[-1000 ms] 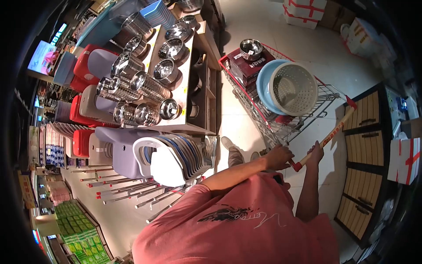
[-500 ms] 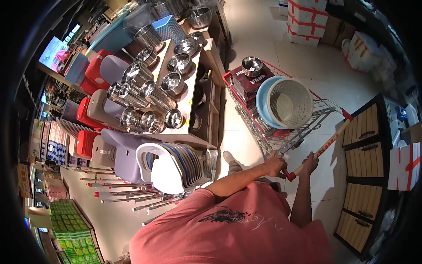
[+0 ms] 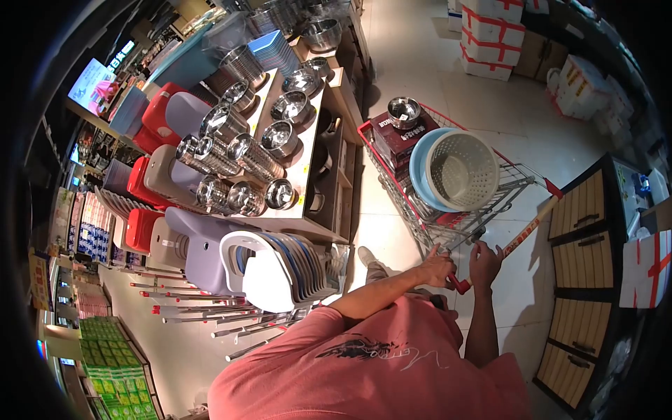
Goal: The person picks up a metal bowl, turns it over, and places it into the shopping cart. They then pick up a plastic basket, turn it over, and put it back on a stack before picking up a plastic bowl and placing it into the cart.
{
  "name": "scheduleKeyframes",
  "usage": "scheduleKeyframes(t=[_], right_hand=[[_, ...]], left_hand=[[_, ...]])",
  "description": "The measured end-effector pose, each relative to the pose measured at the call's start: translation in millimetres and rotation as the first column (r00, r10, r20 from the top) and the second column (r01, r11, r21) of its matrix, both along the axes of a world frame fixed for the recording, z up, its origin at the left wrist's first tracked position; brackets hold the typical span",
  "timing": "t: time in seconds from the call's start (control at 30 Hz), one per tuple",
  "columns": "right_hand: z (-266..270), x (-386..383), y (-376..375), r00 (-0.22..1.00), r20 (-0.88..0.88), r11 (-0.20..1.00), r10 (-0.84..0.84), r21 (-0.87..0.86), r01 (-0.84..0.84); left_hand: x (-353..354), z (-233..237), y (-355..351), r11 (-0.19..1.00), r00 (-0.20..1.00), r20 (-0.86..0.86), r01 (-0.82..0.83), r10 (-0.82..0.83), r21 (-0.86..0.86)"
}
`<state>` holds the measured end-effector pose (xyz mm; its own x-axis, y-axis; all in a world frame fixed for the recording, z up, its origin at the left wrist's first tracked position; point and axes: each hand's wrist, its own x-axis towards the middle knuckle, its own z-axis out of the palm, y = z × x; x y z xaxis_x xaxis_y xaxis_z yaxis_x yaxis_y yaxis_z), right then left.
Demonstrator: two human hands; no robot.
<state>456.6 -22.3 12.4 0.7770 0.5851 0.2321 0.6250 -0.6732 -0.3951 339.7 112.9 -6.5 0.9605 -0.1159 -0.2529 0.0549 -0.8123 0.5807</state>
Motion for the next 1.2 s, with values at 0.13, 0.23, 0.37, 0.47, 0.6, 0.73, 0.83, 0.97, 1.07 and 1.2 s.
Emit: scheduleKeyframes(t=[0.13, 0.23, 0.37, 0.47, 0.6, 0.73, 0.83, 0.97, 1.07, 1.2], right_hand=[[0, -1, 4, 1.0, 0.01, 0.999, -0.018, -0.051, 0.019], [-2, 0, 5, 0.999, 0.029, 0.993, -0.028, -0.118, 0.031], [-2, -2, 6, 0.998, 0.053, 0.99, -0.03, -0.135, 0.037], [-3, -3, 7, 0.998, 0.043, 0.989, -0.04, -0.143, 0.046], [-3, -3, 7, 0.998, 0.046, 0.987, -0.05, -0.15, 0.056], [-3, -6, 8, 0.997, 0.05, 0.982, -0.053, -0.179, 0.061], [-6, -7, 10, 0.997, 0.058, 0.984, -0.057, -0.164, 0.066], [-6, -8, 11, 0.995, 0.079, 0.987, -0.059, -0.146, 0.07], [-12, -2, 14, 0.991, 0.114, 0.985, -0.066, -0.154, 0.083], [-11, 12, 16, 0.991, 0.122, 0.99, -0.059, -0.124, 0.074]], left_hand=[[0, -6, -1, 1.0, 0.999, 0.033, -0.005, 0.004, 0.029], [0, -11, -2, 1.0, 0.999, 0.034, 0.003, -0.004, 0.024], [-1, -18, -3, 0.998, 0.997, 0.07, -0.019, 0.015, 0.053], [-3, -15, -1, 0.999, 0.996, 0.088, -0.022, 0.019, 0.037], [-3, -20, -4, 0.998, 0.994, 0.109, -0.029, 0.022, 0.062], [-4, -17, -1, 0.995, 0.994, 0.109, -0.013, 0.002, 0.101], [-7, -14, 3, 0.996, 0.992, 0.127, 0.007, -0.018, 0.087], [-5, -24, 2, 0.996, 0.989, 0.145, -0.005, -0.008, 0.088], [3, -22, 5, 0.998, 0.995, 0.103, 0.011, -0.017, 0.058], [16, -23, 6, 0.997, 0.993, 0.116, 0.023, -0.032, 0.073]])
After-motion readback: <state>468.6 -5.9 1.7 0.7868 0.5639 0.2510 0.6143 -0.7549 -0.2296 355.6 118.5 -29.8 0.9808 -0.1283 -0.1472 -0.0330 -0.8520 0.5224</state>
